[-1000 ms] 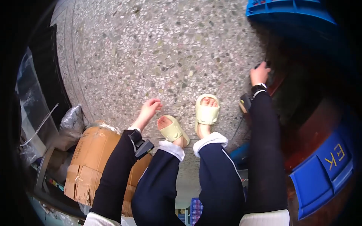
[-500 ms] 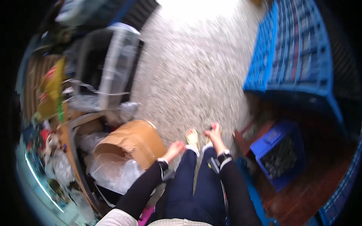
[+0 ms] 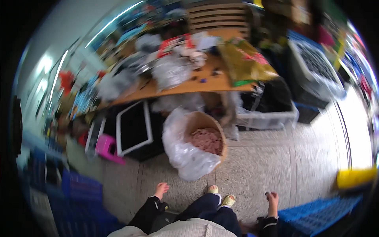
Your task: Assembling small black plastic components using a pneumatic press and sorting them into containers.
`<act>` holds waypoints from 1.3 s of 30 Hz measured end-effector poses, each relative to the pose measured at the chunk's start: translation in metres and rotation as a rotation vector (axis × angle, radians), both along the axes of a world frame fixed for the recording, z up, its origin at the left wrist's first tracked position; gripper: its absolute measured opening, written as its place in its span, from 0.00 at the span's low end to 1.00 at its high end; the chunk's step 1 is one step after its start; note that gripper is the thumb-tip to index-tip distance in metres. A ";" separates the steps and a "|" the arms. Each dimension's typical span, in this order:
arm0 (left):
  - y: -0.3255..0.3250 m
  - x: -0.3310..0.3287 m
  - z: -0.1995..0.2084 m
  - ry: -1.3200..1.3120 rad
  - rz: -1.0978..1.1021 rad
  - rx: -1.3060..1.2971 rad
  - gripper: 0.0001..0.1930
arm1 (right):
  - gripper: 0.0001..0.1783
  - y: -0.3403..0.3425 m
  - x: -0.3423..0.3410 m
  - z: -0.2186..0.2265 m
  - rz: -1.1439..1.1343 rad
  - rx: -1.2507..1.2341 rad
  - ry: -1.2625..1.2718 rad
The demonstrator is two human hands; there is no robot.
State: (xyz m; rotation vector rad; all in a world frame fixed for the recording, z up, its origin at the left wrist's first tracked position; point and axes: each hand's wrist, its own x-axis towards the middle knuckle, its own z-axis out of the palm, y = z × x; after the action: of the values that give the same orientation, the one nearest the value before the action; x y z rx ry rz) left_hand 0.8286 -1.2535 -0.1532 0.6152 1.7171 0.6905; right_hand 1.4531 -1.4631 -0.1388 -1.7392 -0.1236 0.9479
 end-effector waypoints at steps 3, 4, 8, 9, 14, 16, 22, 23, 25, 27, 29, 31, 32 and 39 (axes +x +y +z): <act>-0.142 -0.153 -0.043 0.089 0.457 -0.388 0.11 | 0.11 0.061 -0.047 -0.004 0.334 -0.092 0.083; -0.159 -0.156 -0.045 0.084 0.484 -0.422 0.11 | 0.12 0.077 -0.059 0.007 0.404 -0.201 0.008; -0.243 -0.165 -0.044 -0.232 0.691 -0.391 0.14 | 0.19 0.184 -0.153 0.040 0.709 -0.181 -0.161; -0.258 -0.166 -0.044 -0.250 0.732 -0.392 0.14 | 0.19 0.209 -0.181 0.046 0.752 -0.183 -0.174; -0.223 -0.190 -0.036 -0.368 0.695 -0.359 0.14 | 0.26 0.350 -0.324 0.009 1.177 -0.055 -0.537; -0.235 -0.237 -0.038 0.124 -0.015 -0.273 0.11 | 0.27 0.390 -0.408 0.016 1.307 0.128 -0.630; -0.084 -0.363 0.130 0.172 0.517 0.286 0.12 | 0.30 0.505 -0.567 0.011 1.472 0.065 -0.686; -0.063 -0.385 0.183 0.166 0.536 0.456 0.12 | 0.28 0.520 -0.588 0.006 1.498 0.018 -0.709; -0.025 -0.422 0.303 0.388 0.446 0.617 0.11 | 0.25 0.545 -0.640 0.017 1.585 -0.067 -0.603; 0.015 -0.450 0.404 0.647 0.272 1.000 0.10 | 0.24 0.572 -0.673 0.028 1.550 -0.050 -0.640; 0.015 -0.465 0.454 0.999 0.237 1.183 0.11 | 0.23 0.603 -0.717 0.025 1.588 -0.046 -0.701; 0.050 -0.488 0.494 0.895 0.135 1.486 0.05 | 0.20 0.623 -0.768 0.040 1.499 -0.083 -0.601; 0.081 -0.501 0.512 0.750 0.022 1.794 0.02 | 0.20 0.638 -0.786 0.032 1.487 -0.065 -0.589; 0.199 -0.666 0.534 -0.184 -0.481 2.130 0.14 | 0.14 0.718 -0.925 0.013 1.448 -0.037 -0.616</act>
State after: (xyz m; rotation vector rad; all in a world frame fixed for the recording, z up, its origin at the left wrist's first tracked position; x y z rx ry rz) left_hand 0.1631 -1.0545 0.3811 2.0910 -0.0371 1.9440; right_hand 0.5281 -0.7450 -0.1257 -1.7870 -1.9513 1.2896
